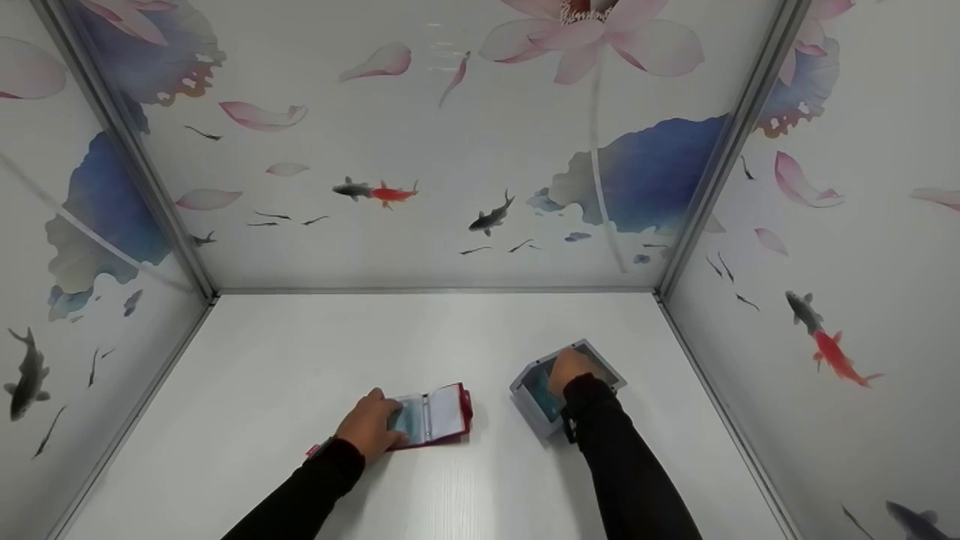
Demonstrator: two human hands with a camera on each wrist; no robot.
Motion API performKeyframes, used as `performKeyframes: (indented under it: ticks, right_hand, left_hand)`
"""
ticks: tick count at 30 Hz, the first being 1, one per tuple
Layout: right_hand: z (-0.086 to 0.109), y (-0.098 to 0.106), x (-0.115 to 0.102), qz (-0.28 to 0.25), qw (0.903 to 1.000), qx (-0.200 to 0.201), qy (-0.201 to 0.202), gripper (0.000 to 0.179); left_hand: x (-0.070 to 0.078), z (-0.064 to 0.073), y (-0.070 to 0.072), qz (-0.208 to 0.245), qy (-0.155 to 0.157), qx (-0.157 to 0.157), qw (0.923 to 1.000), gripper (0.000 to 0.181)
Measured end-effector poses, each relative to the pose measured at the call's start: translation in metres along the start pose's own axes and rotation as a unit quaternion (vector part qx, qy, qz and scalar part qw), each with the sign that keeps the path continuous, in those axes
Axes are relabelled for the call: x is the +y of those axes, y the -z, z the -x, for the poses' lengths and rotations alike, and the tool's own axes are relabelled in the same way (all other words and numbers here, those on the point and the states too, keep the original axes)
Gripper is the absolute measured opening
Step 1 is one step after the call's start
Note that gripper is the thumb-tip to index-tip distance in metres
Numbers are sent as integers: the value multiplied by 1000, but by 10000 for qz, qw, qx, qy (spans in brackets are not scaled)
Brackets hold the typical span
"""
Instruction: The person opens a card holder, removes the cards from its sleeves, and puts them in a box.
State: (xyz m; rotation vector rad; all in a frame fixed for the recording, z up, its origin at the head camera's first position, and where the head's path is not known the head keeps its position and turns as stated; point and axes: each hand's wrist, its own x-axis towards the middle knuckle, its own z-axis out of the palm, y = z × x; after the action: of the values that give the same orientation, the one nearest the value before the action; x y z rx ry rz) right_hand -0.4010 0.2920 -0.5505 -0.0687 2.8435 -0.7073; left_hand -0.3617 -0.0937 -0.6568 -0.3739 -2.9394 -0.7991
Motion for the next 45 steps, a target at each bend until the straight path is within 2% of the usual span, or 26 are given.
performKeyframes:
  ticks: [9,16,25,29,37,45]
  right_hand:
    - [-1,-4,-5,478,9987,70,-166,55]
    - [0,-5,-6,531,9981,87,-283,53]
    - [-5,-9,0,706,9966,67,-411,45]
    - [-6,-10,2,666,9970,86,-392,44]
    - [0,-4,-7,669,9965,-48,-492,45]
    - [-1,-4,-7,268,9984,-68,-500,49]
  left_hand:
    - [2,0,1,12,10,6,10000,49]
    - [5,1,3,35,99,-34,9999,50]
    - [1,1,1,8,-95,48,9999,52]
    - [0,0,0,-36,-77,23,10000,53]
    - [-1,0,-3,-12,-70,71,9999,52]
    - [2,1,0,-29,28,68,10000,52]
